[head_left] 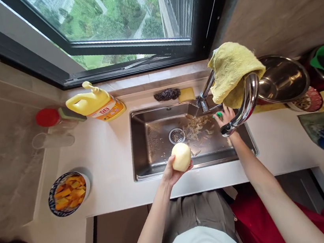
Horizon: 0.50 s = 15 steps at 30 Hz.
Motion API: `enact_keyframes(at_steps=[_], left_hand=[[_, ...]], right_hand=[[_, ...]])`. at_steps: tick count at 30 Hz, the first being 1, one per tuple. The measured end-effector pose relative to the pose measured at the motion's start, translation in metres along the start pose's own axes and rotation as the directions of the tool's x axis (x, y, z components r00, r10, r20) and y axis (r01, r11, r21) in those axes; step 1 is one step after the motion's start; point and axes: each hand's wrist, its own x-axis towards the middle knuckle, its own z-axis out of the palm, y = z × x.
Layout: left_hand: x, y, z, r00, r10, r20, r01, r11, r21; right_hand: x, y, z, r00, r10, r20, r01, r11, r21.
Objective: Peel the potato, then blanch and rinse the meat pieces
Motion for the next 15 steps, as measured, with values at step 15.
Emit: enact_keyframes(at_steps=[15], left_hand=[[0.136,-0.056,0.047,0.999,0.024,-0.045,-0.035,0.968,-0.247]], right_hand=[[-0.095,0.008,0.023,0.970,0.233,-0.064,-0.191,0.901,0.389]])
